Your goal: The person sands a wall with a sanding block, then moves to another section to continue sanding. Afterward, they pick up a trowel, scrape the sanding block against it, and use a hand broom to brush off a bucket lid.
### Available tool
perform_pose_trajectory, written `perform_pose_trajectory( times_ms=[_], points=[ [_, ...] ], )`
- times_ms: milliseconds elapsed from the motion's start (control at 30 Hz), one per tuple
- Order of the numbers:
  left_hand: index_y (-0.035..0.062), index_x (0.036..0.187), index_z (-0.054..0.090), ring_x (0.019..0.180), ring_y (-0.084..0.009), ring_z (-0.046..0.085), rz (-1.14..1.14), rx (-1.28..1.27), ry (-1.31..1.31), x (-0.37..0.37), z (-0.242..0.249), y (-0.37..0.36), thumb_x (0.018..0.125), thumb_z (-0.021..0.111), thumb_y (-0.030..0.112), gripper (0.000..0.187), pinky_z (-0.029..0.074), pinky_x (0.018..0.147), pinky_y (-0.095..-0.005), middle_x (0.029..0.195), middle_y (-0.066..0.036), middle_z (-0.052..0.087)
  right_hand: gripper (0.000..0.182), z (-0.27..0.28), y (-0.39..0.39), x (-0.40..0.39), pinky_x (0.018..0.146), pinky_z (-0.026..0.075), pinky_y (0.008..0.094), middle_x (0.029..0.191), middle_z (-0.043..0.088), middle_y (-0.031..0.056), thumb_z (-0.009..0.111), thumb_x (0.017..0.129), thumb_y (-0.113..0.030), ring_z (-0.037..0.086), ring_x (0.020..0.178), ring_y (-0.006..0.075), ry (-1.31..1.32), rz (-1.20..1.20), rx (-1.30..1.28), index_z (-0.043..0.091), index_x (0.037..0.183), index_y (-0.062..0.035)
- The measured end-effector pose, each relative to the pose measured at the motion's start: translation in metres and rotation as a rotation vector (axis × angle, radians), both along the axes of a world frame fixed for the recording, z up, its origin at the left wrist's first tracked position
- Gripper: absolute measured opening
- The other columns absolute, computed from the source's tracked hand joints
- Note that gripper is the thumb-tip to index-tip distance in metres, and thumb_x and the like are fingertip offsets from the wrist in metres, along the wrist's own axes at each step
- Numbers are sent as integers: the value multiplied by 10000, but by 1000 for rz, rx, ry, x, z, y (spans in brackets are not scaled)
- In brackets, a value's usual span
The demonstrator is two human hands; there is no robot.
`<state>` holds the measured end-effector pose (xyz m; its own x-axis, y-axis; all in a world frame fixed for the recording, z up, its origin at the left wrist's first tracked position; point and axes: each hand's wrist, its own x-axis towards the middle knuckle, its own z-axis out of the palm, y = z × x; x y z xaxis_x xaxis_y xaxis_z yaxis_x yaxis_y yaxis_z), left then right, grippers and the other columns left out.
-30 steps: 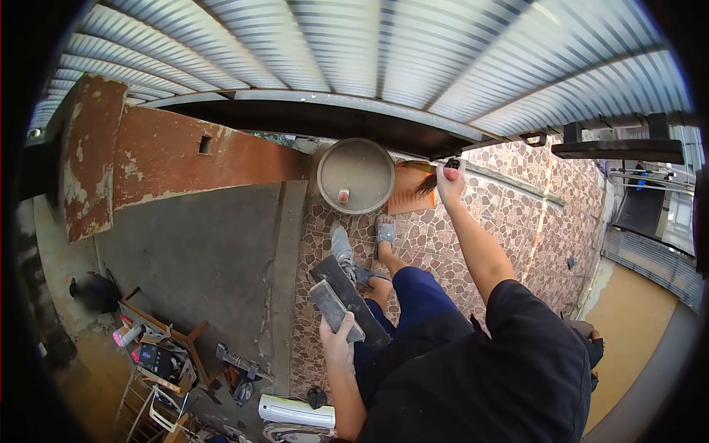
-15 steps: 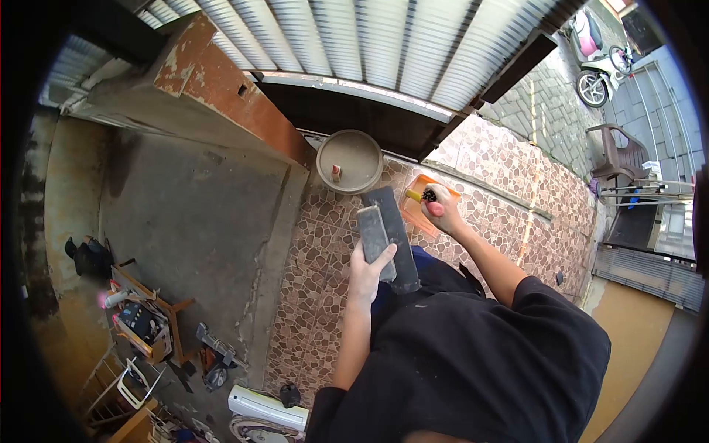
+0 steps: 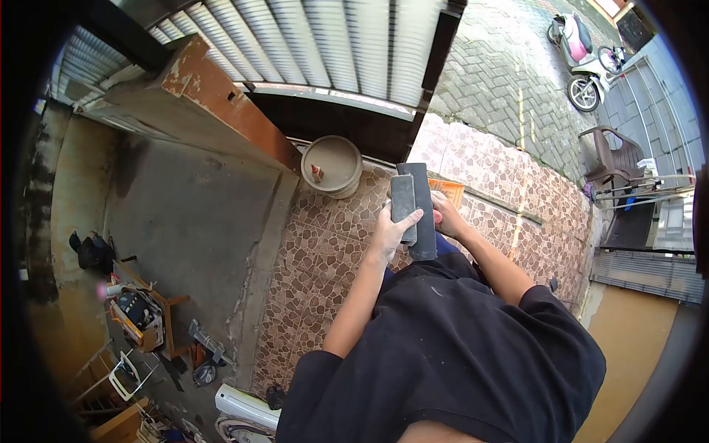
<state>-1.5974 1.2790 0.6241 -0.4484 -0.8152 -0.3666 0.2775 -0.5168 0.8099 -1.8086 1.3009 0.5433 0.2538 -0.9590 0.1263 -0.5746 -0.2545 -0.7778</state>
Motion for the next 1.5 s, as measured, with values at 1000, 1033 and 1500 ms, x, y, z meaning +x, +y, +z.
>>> perform_pose_trajectory(
  times_ms=[1000, 1033, 1500],
  points=[
    [-11, 1210, 570, 890, -138, 679, -81, 16, -9, -375, -29, -214, 880, 746, 102, 391, 571, 784, -297, 1057, -87, 682, 619, -42, -207, -374, 1002, 440, 439, 1201, 596, 224, 759, 700, -83, 541, 1153, 415, 16, -200, -56, 548, 1277, -9],
    [-11, 1210, 570, 890, -138, 679, -74, 23, -6, -381, -31, -226, 880, 746, 102, 391, 571, 784, -297, 1057, -87, 682, 619, -40, -219, -376, 1002, 440, 439, 1201, 596, 224, 759, 700, -83, 541, 1153, 415, 19, -193, -49, 548, 1277, -9],
    [-7, 1175, 598, 872, -134, 673, 215, -63, -59, -429, -55, -417, 857, 762, 102, 374, 559, 780, -291, 1038, -75, 687, 456, -70, -429, -391, 1006, 435, 441, 1236, 605, 240, 649, 853, -159, 554, 1177, 414, -266, -47, 32, 563, 1272, -1]
  ],
)
